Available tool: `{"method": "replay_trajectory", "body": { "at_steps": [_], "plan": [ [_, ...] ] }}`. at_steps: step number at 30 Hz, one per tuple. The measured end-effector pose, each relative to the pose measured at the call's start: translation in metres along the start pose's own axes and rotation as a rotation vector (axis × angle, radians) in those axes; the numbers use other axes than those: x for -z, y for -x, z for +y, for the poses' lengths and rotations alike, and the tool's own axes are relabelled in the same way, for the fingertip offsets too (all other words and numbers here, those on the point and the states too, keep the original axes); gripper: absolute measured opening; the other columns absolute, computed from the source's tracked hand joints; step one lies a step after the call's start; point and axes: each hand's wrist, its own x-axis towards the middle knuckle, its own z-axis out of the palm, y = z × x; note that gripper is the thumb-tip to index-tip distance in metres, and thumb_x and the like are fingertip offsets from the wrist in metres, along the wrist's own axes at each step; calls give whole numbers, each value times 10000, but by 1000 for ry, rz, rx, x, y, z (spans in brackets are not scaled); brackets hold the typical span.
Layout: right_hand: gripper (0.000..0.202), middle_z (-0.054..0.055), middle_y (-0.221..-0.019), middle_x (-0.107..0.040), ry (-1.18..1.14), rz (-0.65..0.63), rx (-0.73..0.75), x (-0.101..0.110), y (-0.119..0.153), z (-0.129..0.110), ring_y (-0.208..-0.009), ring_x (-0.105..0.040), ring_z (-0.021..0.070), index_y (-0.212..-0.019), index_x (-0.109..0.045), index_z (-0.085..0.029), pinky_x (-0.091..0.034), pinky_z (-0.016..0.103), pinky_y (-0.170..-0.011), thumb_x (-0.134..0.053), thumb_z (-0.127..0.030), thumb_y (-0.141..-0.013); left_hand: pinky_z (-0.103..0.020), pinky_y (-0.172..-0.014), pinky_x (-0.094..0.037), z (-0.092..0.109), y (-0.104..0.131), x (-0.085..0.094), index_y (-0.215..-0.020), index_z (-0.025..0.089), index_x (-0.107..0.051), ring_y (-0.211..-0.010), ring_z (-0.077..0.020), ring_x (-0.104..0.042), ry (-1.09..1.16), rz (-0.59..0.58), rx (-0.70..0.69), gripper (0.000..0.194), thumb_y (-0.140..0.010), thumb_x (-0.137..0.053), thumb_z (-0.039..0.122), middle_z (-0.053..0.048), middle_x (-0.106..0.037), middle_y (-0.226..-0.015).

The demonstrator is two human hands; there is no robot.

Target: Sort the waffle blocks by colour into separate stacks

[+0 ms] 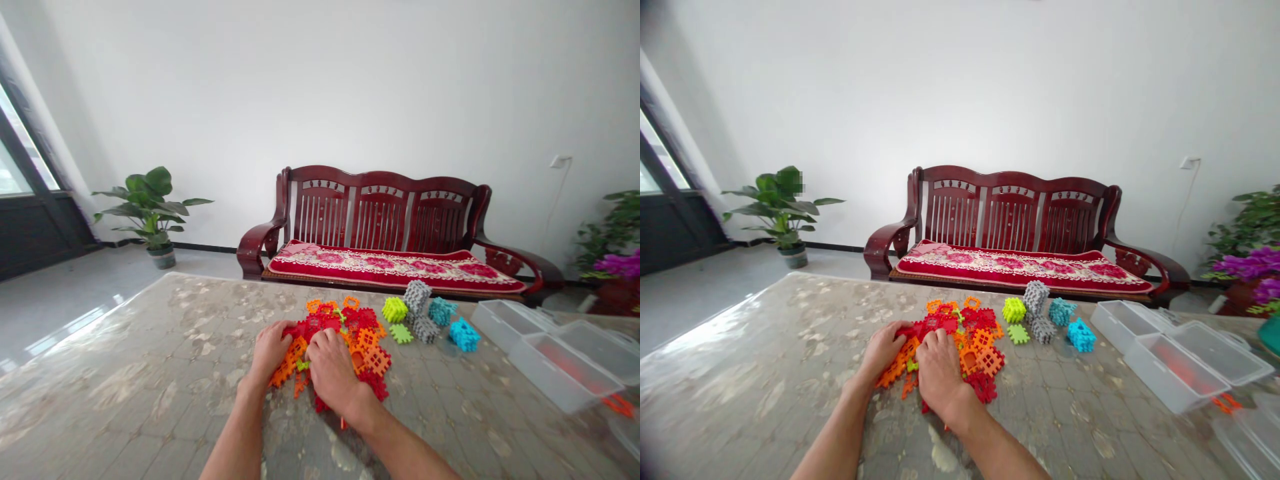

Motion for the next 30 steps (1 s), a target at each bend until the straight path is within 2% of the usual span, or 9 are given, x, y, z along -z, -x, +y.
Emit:
{"method": "replay_trajectory", "body": {
  "at_steps": [4, 9, 13, 16, 19, 23, 27, 30],
  "plan": [
    [147, 31, -972, -678, -259, 96, -57, 9, 3, 18, -951, -579, 191, -922, -657, -230, -428, 313, -870, -517, -184, -918, -291, -996, -428, -3, -2, -2, -1051, 239, -706, -1072, -176, -643, 0, 0, -10, 370, -787, -468, 135, -22, -742, -1119],
    [196, 18, -918, -740, -662, 246, -372, 11, 17, 76, -866, -666, 185, -922, -690, -236, -471, 285, -793, -499, -259, -889, -295, -1008, -427, -4, -3, -2, -1059, 263, -705, -1094, -178, -640, -17, -9, -12, 387, -778, -467, 143, 0, -740, -1131],
    [275, 48, -847, -745, -728, 319, -524, -1, 36, 130, -813, -683, 213, -911, -715, -200, -506, 317, -778, -480, -324, -841, -297, -1015, -426, -3, -2, -2, -1068, 261, -703, -1099, -177, -642, -21, -16, -33, 391, -783, -461, 150, 0, -738, -1139],
    [303, 77, -954, -751, -704, 363, -586, -12, 51, 152, -917, -687, 232, -935, -728, -192, -515, 357, -861, -483, -323, -813, -303, -1008, -433, -3, -3, -2, -1074, 249, -701, -1085, -180, -648, -27, -14, -30, 394, -785, -452, 150, -10, -738, -1137],
    [355, 106, -1090, -726, -699, 380, -586, -21, 61, 157, -1007, -670, 244, -1044, -720, -177, -518, 378, -911, -538, -309, -768, -289, -1002, -437, -5, -4, -2, -1061, 261, -703, -1076, -172, -653, -31, -6, -32, 390, -778, -459, 148, 3, -741, -1133],
    [490, 117, -1183, -688, -660, 331, -555, -28, 67, 152, -1069, -643, 258, -1151, -688, -160, -523, 372, -917, -634, -299, -684, -269, -1000, -436, -6, -4, -3, -1070, 263, -703, -1088, -166, -649, -43, -10, -37, 401, -775, -457, 149, 9, -741, -1135],
    [540, 113, -1198, -679, -652, 286, -558, -31, 69, 149, -1058, -646, 253, -1192, -668, -156, -524, 365, -911, -630, -263, -663, -275, -1003, -433, -7, -4, -3, -1079, 249, -705, -1098, -172, -644, -45, -15, -41, 404, -784, -444, 157, -3, -737, -1147],
    [513, 108, -1157, -694, -633, 316, -558, -30, 70, 147, -1029, -648, 252, -1160, -683, -157, -512, 373, -923, -626, -264, -662, -270, -1005, -431, -8, -5, -4, -1089, 258, -702, -1108, -169, -639, -35, -22, -41, 398, -795, -448, 169, 6, -734, -1156]
  ]
}}
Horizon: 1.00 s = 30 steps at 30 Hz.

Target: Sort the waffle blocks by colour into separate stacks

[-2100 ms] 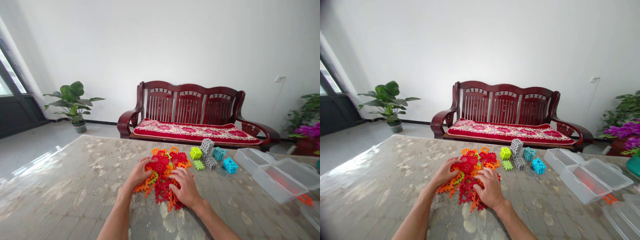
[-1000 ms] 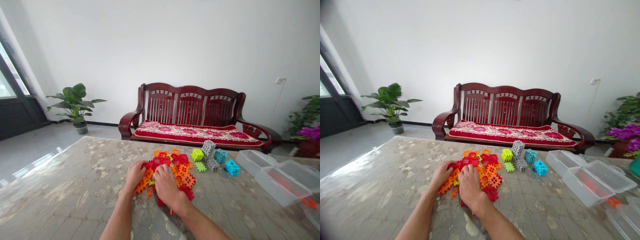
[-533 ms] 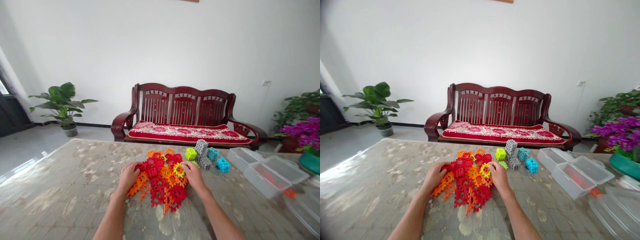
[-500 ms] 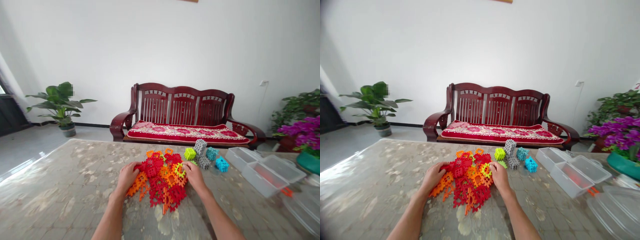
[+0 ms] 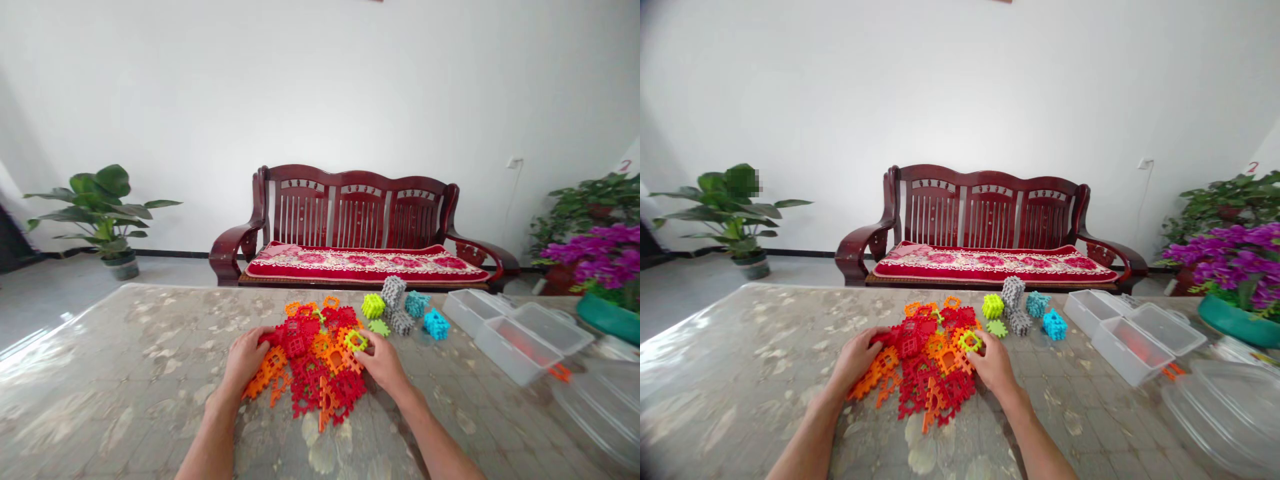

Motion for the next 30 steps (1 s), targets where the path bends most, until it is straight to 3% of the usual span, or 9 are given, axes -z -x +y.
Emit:
{"method": "replay_trajectory", "body": {
  "at_steps": [5, 10, 16, 30],
  "plan": [
    [509, 82, -1109, -705, 50, 204, 5, 14, -10, -8, -928, -642, 229, -1176, -668, -194, -502, 356, -874, -638, -365, -698, -290, -1026, -414, 0, 0, 0, -1113, 258, -692, -1109, -177, -634, 3, -12, 2, 412, -806, -434, 165, -4, -730, -1162],
    [509, 96, -1046, -709, 127, 409, -51, 33, -49, -9, -883, -636, 235, -1149, -653, -165, -482, 347, -827, -616, -408, -702, -306, -1028, -414, 2, 0, 2, -1113, 252, -690, -1114, -183, -632, 1, -29, 5, 416, -804, -427, 161, -15, -727, -1169],
    [430, 106, -1016, -712, 285, 373, -111, 35, -82, -2, -919, -639, 239, -1096, -668, -148, -460, 321, -843, -629, -351, -719, -292, -1019, -426, -1, -1, -1, -1100, 239, -694, -1109, -180, -641, 7, -19, 11, 386, -811, -443, 187, -15, -725, -1176],
    [393, 55, -1040, -712, 491, 318, -239, 29, -86, -3, -967, -639, 236, -1160, -648, -249, -441, 306, -755, -616, -406, -801, -295, -980, -450, -5, -2, -4, -1047, 247, -709, -1066, -184, -657, 40, 24, -11, 377, -774, -459, 173, -6, -743, -1117]
  ]
}}
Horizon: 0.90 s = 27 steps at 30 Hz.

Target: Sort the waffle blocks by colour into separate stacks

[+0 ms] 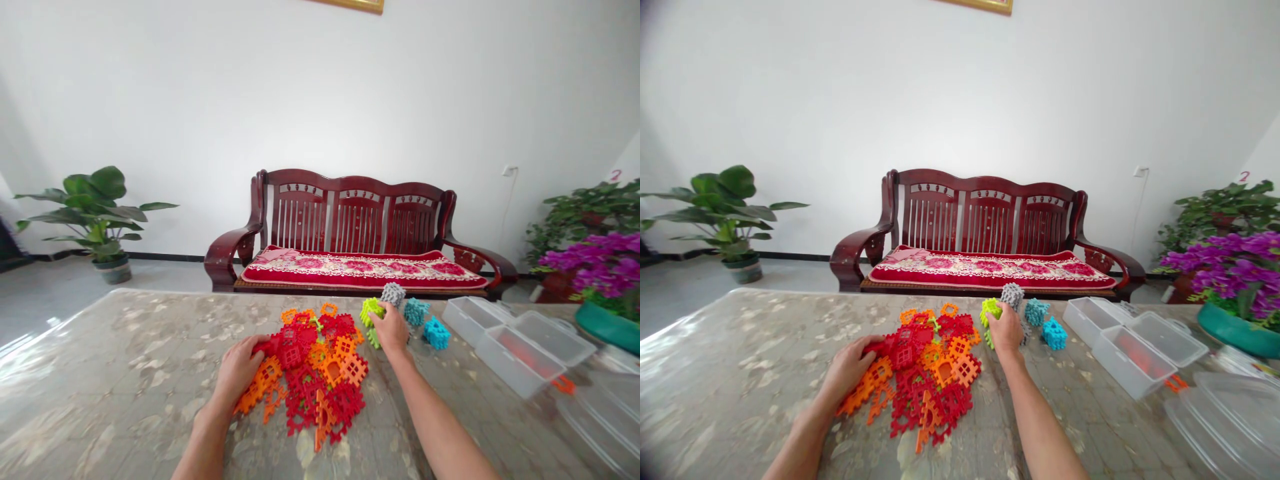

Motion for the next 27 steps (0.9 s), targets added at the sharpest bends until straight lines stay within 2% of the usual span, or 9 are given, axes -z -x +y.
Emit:
{"method": "replay_trajectory", "body": {
  "at_steps": [5, 7, 9, 13, 16, 20, 23, 27],
  "plan": [
    [328, 76, -1153, -686, -58, 71, 118, -3, 3, 9, -1023, -615, 238, -1086, -675, -208, -440, 322, -849, -616, -344, -793, -304, -1009, -425, 2, 0, 2, -1062, 244, -700, -1087, -183, -641, -11, -28, 7, 381, -789, -448, 160, -11, -734, -1144],
    [294, 93, -1192, -668, -121, 142, 197, -3, 11, 8, -1068, -592, 236, -1052, -682, -192, -427, 329, -906, -598, -324, -803, -305, -1016, -419, 4, 0, 2, -1077, 243, -694, -1103, -185, -633, -20, -41, 17, 386, -798, -443, 157, -11, -730, -1153],
    [248, 82, -1152, -684, -181, 142, 281, -2, 23, 1, -1055, -590, 223, -1011, -693, -201, -421, 325, -925, -560, -311, -832, -304, -1020, -415, 6, 1, 3, -1084, 245, -690, -1118, -185, -625, -27, -49, 26, 389, -799, -443, 153, -6, -729, -1157],
    [209, 27, -989, -734, -199, -103, 420, -2, 56, -28, -953, -613, 195, -934, -723, -245, -427, 303, -891, -524, -275, -874, -293, -1019, -413, 10, 2, 5, -1087, 241, -687, -1125, -179, -621, -38, -46, 41, 386, -798, -449, 147, -11, -723, -1172],
    [213, 22, -1006, -738, -161, -268, 537, -3, 77, -53, -1014, -601, 194, -959, -737, -256, -404, 298, -937, -542, -238, -876, -284, -1018, -409, 11, 3, 6, -1085, 245, -687, -1122, -171, -622, -37, -50, 48, 388, -798, -448, 141, -11, -724, -1172],
    [300, 63, -1118, -712, -32, -386, 607, -6, 94, -79, -1145, -553, 225, -1123, -710, -250, -390, 324, -977, -543, -218, -876, -283, -1021, -402, 11, 3, 5, -1098, 249, -685, -1123, -168, -621, -20, -45, 40, 398, -792, -455, 139, -8, -723, -1170],
    [353, 71, -1153, -701, 36, -453, 632, -7, 103, -92, -1171, -545, 227, -1181, -686, -257, -390, 324, -980, -517, -192, -878, -292, -1018, -402, 11, 3, 5, -1103, 260, -684, -1120, -176, -621, -14, -46, 36, 393, -790, -473, 151, -8, -726, -1160],
    [393, 32, -1146, -712, -99, -534, 636, -7, 107, -99, -1083, -606, 171, -1211, -669, -273, -407, 261, -953, -478, -159, -887, -293, -1014, -403, 12, 3, 6, -1111, 254, -681, -1117, -180, -622, -14, -49, 26, 399, -784, -478, 150, -13, -727, -1154]
  ]
}}
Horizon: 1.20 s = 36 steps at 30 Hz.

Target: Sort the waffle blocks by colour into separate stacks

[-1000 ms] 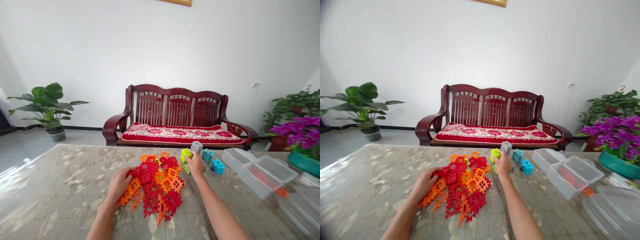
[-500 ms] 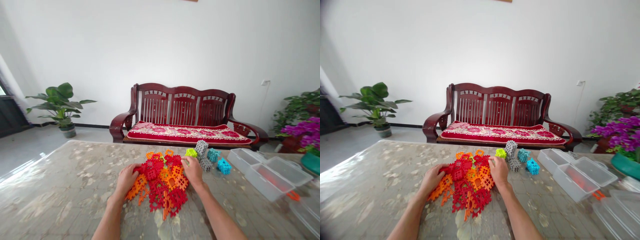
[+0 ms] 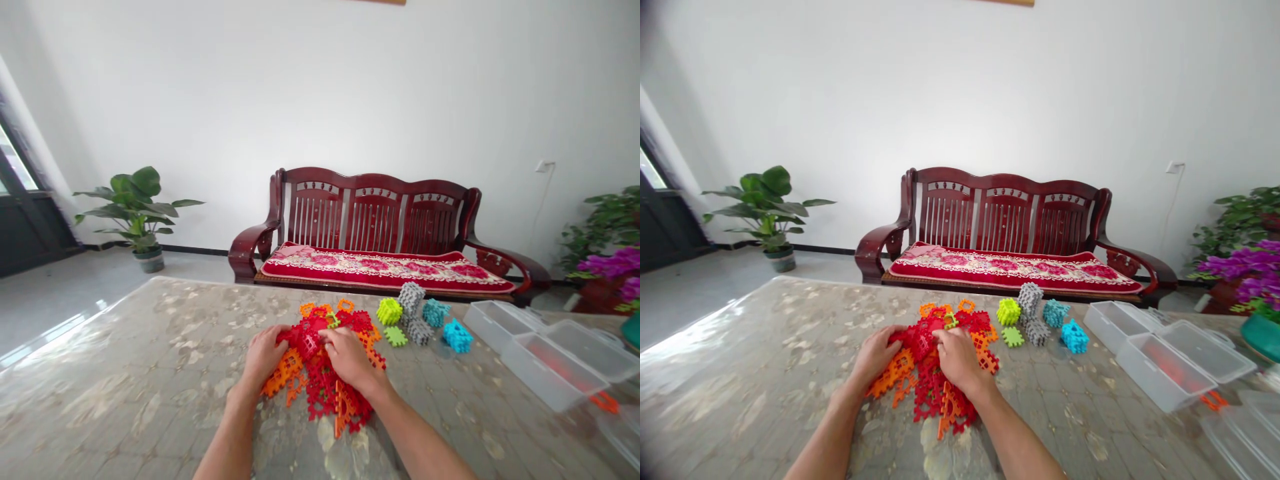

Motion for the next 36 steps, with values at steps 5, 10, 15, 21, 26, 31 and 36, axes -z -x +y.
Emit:
{"method": "replay_trajectory", "body": {
  "at_steps": [5, 10, 15, 21, 26, 31, 36],
  "plan": [
    [368, 21, -1112, -732, 43, 106, -99, 10, -10, 13, -1064, -614, 181, -1156, -696, -258, -416, 266, -934, -478, -141, -883, -293, -1011, -400, 1, 0, 0, -1097, 255, -685, -1111, -181, -621, 5, 9, 11, 372, -786, -504, 161, -11, -731, -1140],
    [261, 112, -1034, -728, 338, -44, -146, 18, -22, 18, -1069, -592, 267, -896, -765, -199, -412, 356, -923, -505, -205, -876, -295, -1016, -391, 2, 0, 1, -1088, 255, -689, -1107, -177, -622, 10, 3, 15, 377, -783, -501, 136, -12, -729, -1144],
    [187, 119, -1107, -703, 355, -112, -184, 20, -30, 9, -1114, -579, 270, -873, -766, -212, -405, 362, -944, -600, -264, -806, -297, -1040, -377, 2, 0, 1, -1091, 259, -687, -1140, -179, -607, 7, -12, 22, 389, -779, -493, 130, -7, -719, -1178],
    [193, 94, -988, -741, 337, -90, -185, 18, -35, 13, -990, -643, 234, -815, -775, -224, -433, 308, -873, -587, -195, -784, -303, -1039, -380, 1, 0, 0, -1092, 251, -685, -1143, -181, -603, 4, -4, 22, 392, -775, -487, 131, -16, -719, -1172],
    [255, 99, -921, -761, 341, -69, -171, 13, -39, 17, -944, -674, 232, -809, -783, -225, -440, 308, -849, -542, -142, -818, -305, -1034, -386, 0, -1, -1, -1086, 257, -689, -1134, -182, -610, 13, -1, 19, 402, -767, -484, 126, -12, -722, -1167],
    [208, 64, -878, -772, 337, -100, -170, 13, -39, 16, -873, -704, 226, -832, -787, -274, -455, 282, -743, -635, -153, -757, -305, -1039, -383, -2, -2, -2, -1095, 244, -690, -1132, -180, -613, 10, 5, 4, 408, -769, -476, 127, -22, -719, -1170],
    [191, 69, -924, -769, 344, -114, -165, 12, -40, 14, -893, -702, 228, -854, -781, -262, -459, 270, -729, -685, -165, -721, -303, -1052, -373, 0, -1, -1, -1091, 262, -691, -1138, -175, -611, 7, -3, 22, 410, -764, -488, 120, -8, -720, -1174]
  ]
}}
